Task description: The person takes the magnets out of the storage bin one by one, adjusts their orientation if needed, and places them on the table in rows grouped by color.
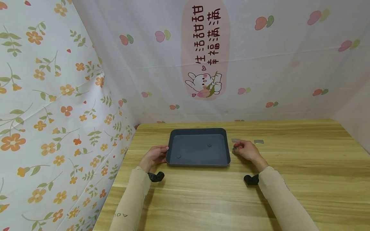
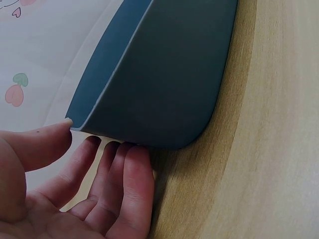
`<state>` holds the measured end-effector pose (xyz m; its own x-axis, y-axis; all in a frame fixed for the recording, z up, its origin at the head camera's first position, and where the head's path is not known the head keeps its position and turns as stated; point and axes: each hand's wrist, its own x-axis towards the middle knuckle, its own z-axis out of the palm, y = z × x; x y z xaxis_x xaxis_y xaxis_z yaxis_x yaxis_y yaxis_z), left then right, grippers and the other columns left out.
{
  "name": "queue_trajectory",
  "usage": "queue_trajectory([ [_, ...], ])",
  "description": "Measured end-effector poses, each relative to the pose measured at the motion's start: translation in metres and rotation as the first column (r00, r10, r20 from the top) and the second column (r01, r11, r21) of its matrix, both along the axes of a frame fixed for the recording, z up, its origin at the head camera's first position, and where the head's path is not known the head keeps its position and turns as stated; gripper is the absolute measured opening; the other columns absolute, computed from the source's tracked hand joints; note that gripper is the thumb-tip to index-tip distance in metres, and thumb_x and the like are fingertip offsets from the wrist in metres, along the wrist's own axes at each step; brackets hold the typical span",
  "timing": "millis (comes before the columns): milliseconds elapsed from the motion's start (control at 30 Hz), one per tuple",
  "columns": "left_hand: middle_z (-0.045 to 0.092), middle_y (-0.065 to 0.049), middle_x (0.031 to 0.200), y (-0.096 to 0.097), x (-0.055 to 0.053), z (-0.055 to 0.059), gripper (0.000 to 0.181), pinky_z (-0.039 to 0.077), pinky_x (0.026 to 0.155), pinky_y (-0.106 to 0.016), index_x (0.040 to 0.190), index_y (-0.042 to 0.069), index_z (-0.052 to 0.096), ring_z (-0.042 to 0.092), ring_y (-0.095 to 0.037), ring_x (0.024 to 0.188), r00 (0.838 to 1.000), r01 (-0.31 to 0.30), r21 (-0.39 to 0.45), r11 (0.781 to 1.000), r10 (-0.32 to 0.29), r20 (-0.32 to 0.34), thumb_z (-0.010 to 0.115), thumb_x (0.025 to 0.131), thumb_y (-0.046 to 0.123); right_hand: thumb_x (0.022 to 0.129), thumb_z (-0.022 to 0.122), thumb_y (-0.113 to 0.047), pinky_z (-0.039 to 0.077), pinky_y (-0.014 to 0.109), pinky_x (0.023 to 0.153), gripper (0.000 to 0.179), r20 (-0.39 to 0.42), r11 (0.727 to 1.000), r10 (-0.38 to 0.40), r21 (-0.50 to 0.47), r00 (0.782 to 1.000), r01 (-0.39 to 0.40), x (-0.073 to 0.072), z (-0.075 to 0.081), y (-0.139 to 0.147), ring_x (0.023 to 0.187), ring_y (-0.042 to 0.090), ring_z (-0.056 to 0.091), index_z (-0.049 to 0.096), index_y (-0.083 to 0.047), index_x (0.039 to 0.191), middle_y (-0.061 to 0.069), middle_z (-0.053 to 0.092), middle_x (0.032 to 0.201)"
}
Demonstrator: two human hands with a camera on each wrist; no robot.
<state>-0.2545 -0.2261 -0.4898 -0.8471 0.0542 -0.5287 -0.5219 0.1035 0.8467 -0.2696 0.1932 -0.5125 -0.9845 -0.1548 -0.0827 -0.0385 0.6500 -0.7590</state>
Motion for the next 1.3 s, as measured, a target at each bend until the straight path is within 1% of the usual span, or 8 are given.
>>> queue_trajectory([
  [267, 0.063, -0.005, 0.105, 0.0, -0.001, 0.0, 0.041, 0.052, 0.072, -0.029, 0.139, 0.003, 0.049, 0.059, -0.014, 0.088, 1.0, -0.03, -0.01, 0.999, 0.03, 0.0, 0.051, 0.101, 0.019, 0.088, 0.067, -0.014, 0.043, 0.026, 0.065, 0.03, 0.032, 0.994, -0.027, -0.107, 0.999, 0.03, 0.001, 0.0, 0.0, 0.072, 0.011, 0.053, 0.065, 0.006, 0.11, 0.011, 0.068, 0.089],
  [400, 0.063, -0.004, 0.104, 0.001, 0.0, 0.0, 0.04, 0.052, 0.071, -0.028, 0.138, 0.004, 0.051, 0.058, -0.014, 0.087, 0.999, -0.046, -0.02, 0.999, 0.046, 0.003, 0.052, 0.101, 0.019, 0.093, 0.061, -0.017, 0.044, 0.024, 0.061, 0.033, 0.119, 0.972, -0.059, -0.221, 0.991, 0.084, -0.001, 0.001, 0.001, 0.068, 0.008, 0.052, 0.062, 0.007, 0.115, 0.006, 0.068, 0.088],
  [567, 0.062, -0.005, 0.103, 0.0, 0.001, 0.0, 0.041, 0.052, 0.071, -0.029, 0.138, 0.003, 0.05, 0.059, -0.014, 0.086, 0.999, -0.041, -0.01, 0.999, 0.041, -0.002, 0.052, 0.101, 0.018, 0.097, 0.057, -0.027, 0.043, 0.024, 0.061, 0.04, 0.188, 0.945, -0.103, -0.289, 0.977, 0.156, -0.003, 0.006, 0.001, 0.066, 0.006, 0.048, 0.057, 0.004, 0.122, -0.007, 0.055, 0.08],
  [700, 0.063, -0.005, 0.101, -0.001, 0.0, -0.001, 0.041, 0.053, 0.071, -0.03, 0.138, 0.002, 0.049, 0.059, -0.014, 0.085, 0.999, -0.035, 0.004, 0.999, 0.035, -0.004, 0.051, 0.101, 0.018, 0.098, 0.055, -0.031, 0.046, 0.022, 0.068, 0.047, 0.203, 0.919, -0.104, -0.355, 0.974, 0.172, -0.003, 0.015, -0.005, 0.076, 0.004, 0.052, 0.052, 0.003, 0.131, -0.009, 0.057, 0.094],
  [867, 0.063, -0.004, 0.1, -0.001, -0.001, -0.001, 0.041, 0.053, 0.071, -0.029, 0.139, 0.002, 0.049, 0.059, -0.013, 0.084, 1.0, -0.028, 0.014, 1.0, 0.028, -0.007, 0.05, 0.101, 0.017, 0.099, 0.055, -0.034, 0.05, 0.025, 0.075, 0.051, 0.197, 0.865, -0.093, -0.47, 0.976, 0.178, -0.002, 0.031, -0.018, 0.083, 0.009, 0.055, 0.048, 0.001, 0.135, -0.002, 0.056, 0.104],
  [1067, 0.063, -0.003, 0.099, -0.001, -0.001, 0.0, 0.04, 0.053, 0.071, -0.029, 0.138, 0.002, 0.05, 0.06, -0.013, 0.084, 1.0, -0.025, 0.009, 1.0, 0.025, -0.005, 0.05, 0.101, 0.017, 0.099, 0.056, -0.027, 0.049, 0.026, 0.069, 0.044, 0.156, 0.781, -0.045, -0.61, 0.987, 0.132, 0.0, 0.044, -0.037, 0.074, 0.007, 0.053, 0.049, 0.002, 0.131, -0.001, 0.056, 0.1],
  [1167, 0.063, -0.003, 0.098, -0.001, -0.001, -0.001, 0.04, 0.053, 0.071, -0.029, 0.138, 0.002, 0.05, 0.06, -0.013, 0.084, 1.0, -0.023, 0.013, 1.0, 0.023, -0.006, 0.05, 0.101, 0.017, 0.099, 0.056, -0.024, 0.049, 0.026, 0.067, 0.038, 0.128, 0.773, -0.022, -0.627, 0.992, 0.098, 0.0, 0.045, -0.046, 0.072, 0.008, 0.053, 0.052, 0.001, 0.127, -0.004, 0.056, 0.093],
  [1300, 0.064, -0.003, 0.097, -0.001, -0.001, -0.002, 0.041, 0.053, 0.071, -0.03, 0.139, 0.001, 0.049, 0.06, -0.013, 0.083, 1.0, -0.019, 0.018, 1.0, 0.02, -0.01, 0.05, 0.101, 0.017, 0.099, 0.056, -0.021, 0.049, 0.026, 0.068, 0.038, 0.101, 0.784, 0.007, -0.619, 0.995, 0.057, 0.001, 0.044, -0.057, 0.075, 0.01, 0.056, 0.051, 0.003, 0.128, -0.005, 0.056, 0.092],
])
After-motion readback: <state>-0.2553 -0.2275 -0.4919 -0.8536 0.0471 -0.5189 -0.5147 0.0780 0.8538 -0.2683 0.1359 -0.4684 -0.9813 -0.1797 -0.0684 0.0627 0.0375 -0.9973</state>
